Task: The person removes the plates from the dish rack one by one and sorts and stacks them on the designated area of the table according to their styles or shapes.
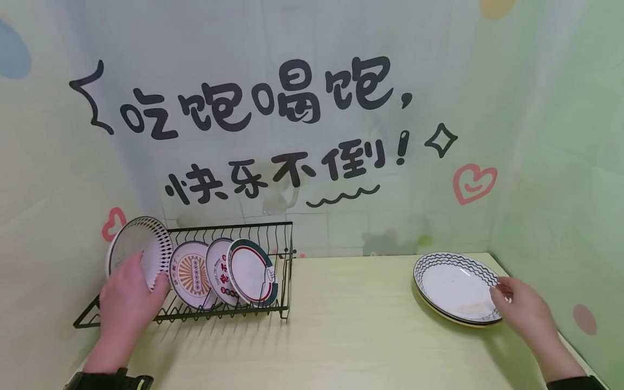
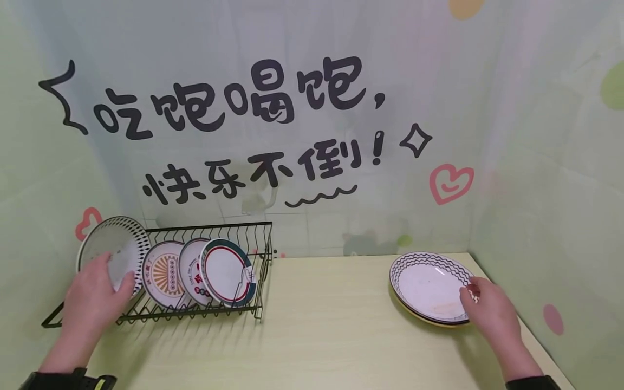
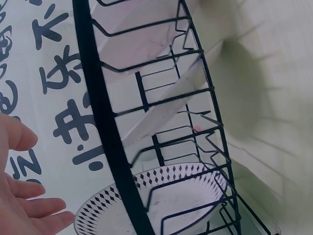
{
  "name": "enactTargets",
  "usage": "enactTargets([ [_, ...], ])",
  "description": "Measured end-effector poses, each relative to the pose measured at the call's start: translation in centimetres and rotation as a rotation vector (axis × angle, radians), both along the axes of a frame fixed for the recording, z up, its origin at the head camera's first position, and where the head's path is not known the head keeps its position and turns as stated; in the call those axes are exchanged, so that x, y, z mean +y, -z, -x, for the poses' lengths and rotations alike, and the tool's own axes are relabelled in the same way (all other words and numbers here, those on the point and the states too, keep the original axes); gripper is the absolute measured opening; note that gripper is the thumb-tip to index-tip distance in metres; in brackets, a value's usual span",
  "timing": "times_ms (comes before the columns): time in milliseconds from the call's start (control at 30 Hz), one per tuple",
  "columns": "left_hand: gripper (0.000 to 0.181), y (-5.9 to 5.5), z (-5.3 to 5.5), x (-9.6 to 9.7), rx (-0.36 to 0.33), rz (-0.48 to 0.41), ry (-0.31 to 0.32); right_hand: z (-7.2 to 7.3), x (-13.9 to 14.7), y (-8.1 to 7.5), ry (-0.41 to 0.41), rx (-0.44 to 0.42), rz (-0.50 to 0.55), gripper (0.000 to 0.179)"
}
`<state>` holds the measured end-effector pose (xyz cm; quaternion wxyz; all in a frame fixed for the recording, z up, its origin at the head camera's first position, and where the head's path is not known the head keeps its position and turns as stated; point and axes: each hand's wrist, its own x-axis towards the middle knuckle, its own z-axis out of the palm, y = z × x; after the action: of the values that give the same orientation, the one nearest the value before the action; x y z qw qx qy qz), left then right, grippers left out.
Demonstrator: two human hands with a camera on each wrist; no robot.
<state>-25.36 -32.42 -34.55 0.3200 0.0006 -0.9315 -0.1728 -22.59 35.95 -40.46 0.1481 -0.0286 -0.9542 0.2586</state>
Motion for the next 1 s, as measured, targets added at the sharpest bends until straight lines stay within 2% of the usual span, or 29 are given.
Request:
enactTargets([
  [233,0.056,0.3,0.3,-0.6,0.055,-0.013,-0.031,0.0,-0.6,1.2,-0.022,0.115,-0.034,0.042],
  [500,0.061,0.3,0.8,-1.7,0.027,-0.072,-0.066,0.1,-1.5,2.3,-0.032,0.212,-0.075,0.037],
  [867,0.064,0.2,1.0,-2.8,0.038,-0.129,-0.100,0.0,-2.7,3.2,-0.070,0.270,-0.070,0.040],
  [1000,0.067,0.3,1.1,-3.2,0.012,-0.142,-0.109,-0.2,-3.1,3.6,-0.084,0.283,-0.082,0.040],
])
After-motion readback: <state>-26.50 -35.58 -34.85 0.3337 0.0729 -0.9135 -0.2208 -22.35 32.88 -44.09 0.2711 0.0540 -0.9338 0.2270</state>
